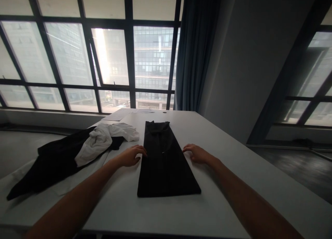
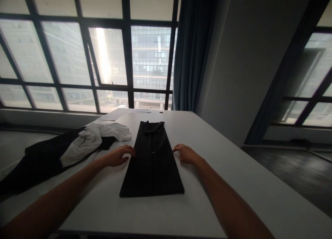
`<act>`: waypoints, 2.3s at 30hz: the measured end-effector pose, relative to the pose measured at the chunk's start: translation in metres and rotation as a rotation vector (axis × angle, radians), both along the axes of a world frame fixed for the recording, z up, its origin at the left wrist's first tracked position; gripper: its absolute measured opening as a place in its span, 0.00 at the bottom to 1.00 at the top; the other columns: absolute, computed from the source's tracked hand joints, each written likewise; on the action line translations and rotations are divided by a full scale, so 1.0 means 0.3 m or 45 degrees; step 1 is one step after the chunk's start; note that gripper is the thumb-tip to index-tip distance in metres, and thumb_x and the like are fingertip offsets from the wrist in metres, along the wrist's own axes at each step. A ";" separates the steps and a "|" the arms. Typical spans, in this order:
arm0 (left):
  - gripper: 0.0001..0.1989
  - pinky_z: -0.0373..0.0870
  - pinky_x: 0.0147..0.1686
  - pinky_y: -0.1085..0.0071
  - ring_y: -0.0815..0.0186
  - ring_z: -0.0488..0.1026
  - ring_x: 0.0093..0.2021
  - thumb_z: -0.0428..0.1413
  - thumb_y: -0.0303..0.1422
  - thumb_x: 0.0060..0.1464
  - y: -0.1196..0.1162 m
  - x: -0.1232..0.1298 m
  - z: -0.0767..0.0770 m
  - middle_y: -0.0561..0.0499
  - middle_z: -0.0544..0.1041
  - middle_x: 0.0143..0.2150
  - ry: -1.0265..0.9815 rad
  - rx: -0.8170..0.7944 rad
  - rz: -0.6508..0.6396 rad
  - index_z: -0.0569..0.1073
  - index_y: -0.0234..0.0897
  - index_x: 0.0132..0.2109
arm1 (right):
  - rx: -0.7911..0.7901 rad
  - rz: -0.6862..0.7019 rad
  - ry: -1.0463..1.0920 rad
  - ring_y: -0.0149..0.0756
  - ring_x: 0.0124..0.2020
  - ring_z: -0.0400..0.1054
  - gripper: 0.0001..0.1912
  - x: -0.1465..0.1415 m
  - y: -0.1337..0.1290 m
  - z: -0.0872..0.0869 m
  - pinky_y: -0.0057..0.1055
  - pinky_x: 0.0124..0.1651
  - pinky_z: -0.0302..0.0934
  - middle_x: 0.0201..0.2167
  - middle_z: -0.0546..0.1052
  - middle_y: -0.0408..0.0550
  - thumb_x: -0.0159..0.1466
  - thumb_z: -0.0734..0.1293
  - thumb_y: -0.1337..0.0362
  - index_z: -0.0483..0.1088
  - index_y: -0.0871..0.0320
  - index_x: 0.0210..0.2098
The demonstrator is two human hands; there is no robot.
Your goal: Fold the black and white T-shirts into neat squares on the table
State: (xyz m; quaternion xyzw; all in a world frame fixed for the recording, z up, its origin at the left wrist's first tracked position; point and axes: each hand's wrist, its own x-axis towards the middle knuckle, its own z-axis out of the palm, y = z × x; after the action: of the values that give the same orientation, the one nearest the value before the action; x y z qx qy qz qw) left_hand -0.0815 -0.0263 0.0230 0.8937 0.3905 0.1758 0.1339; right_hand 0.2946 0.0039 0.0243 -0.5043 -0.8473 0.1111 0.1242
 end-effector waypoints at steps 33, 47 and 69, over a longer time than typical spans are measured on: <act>0.11 0.73 0.44 0.67 0.62 0.78 0.39 0.65 0.40 0.52 -0.022 -0.040 0.054 0.47 0.82 0.38 -0.156 -0.465 -0.349 0.81 0.37 0.38 | -0.530 0.318 0.297 0.44 0.48 0.72 0.09 0.011 -0.072 0.082 0.40 0.56 0.63 0.41 0.80 0.48 0.56 0.71 0.61 0.79 0.57 0.36; 0.36 0.72 0.27 0.70 0.65 0.76 0.24 0.72 0.38 0.38 0.049 0.016 -0.051 0.51 0.78 0.32 -0.710 -0.933 0.618 0.70 0.31 0.55 | -0.486 -0.309 0.742 0.28 0.23 0.65 0.29 -0.065 0.018 -0.035 0.25 0.29 0.60 0.25 0.73 0.40 0.59 0.72 0.67 0.65 0.64 0.58; 0.32 0.72 0.43 0.64 0.60 0.76 0.43 0.62 0.32 0.47 0.031 0.030 -0.027 0.45 0.78 0.49 -1.052 -0.473 0.093 0.72 0.39 0.61 | -0.406 -0.082 1.214 0.37 0.35 0.70 0.13 -0.136 0.012 -0.009 0.33 0.39 0.64 0.33 0.76 0.47 0.62 0.62 0.56 0.69 0.58 0.40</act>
State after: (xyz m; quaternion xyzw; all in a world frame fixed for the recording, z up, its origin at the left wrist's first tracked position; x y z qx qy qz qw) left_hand -0.0726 -0.0169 0.0150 0.6952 0.3604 0.4492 0.4302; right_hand 0.2537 0.0075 0.0215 -0.4358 -0.6528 0.4533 0.4224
